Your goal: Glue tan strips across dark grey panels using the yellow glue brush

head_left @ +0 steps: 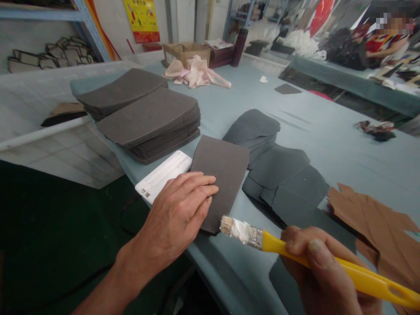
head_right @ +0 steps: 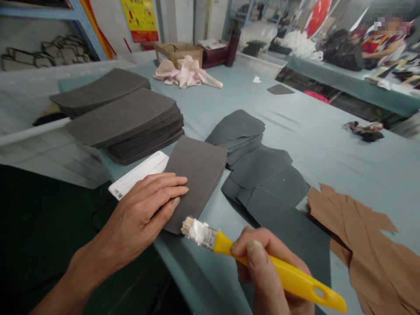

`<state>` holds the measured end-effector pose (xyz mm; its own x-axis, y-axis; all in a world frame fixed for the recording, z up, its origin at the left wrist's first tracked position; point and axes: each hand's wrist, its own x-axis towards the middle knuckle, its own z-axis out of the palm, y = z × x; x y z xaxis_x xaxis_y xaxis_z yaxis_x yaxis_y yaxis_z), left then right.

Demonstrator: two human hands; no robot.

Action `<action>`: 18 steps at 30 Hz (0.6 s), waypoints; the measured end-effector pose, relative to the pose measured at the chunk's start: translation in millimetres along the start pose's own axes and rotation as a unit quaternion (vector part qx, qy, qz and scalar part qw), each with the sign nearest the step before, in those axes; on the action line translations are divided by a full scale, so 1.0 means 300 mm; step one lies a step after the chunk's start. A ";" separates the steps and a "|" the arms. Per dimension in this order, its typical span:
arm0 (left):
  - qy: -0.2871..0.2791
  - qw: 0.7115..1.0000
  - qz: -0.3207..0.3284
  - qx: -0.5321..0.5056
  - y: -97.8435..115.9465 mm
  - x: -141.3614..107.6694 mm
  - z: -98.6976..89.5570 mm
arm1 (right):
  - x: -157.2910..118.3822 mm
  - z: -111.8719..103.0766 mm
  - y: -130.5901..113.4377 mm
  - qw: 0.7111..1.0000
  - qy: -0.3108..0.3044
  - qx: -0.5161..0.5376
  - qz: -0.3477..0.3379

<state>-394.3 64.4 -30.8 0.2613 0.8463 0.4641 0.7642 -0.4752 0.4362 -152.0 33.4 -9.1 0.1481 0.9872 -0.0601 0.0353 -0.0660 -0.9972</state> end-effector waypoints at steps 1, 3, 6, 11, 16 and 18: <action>0.000 1.000 0.000 -0.002 0.000 -0.001 0.001 | 0.006 -0.005 0.005 1.000 -0.019 -0.009 -0.010; 0.001 1.000 -0.001 -0.005 -0.001 -0.003 0.004 | 0.017 -0.010 0.010 0.998 -0.038 -0.041 -0.029; 0.005 1.000 -0.005 -0.008 -0.003 -0.006 0.006 | 0.031 -0.003 0.004 0.991 -0.031 -0.111 -0.068; 0.000 1.000 -0.001 -0.005 -0.005 -0.008 0.005 | 0.048 0.023 -0.031 0.990 0.015 -0.127 -0.068; 0.002 1.000 -0.001 -0.004 -0.006 -0.010 0.008 | 0.041 0.049 -0.041 0.993 0.053 -0.104 -0.032; 0.004 1.000 -0.001 -0.006 -0.006 -0.010 0.010 | 0.022 0.054 -0.039 0.993 0.042 -0.107 -0.018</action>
<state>-394.7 63.5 -35.5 0.2552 0.8454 0.4693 0.7570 -0.4766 0.4470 -167.4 43.1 1.4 0.2247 0.9744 -0.0117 0.2496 -0.0692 -0.9659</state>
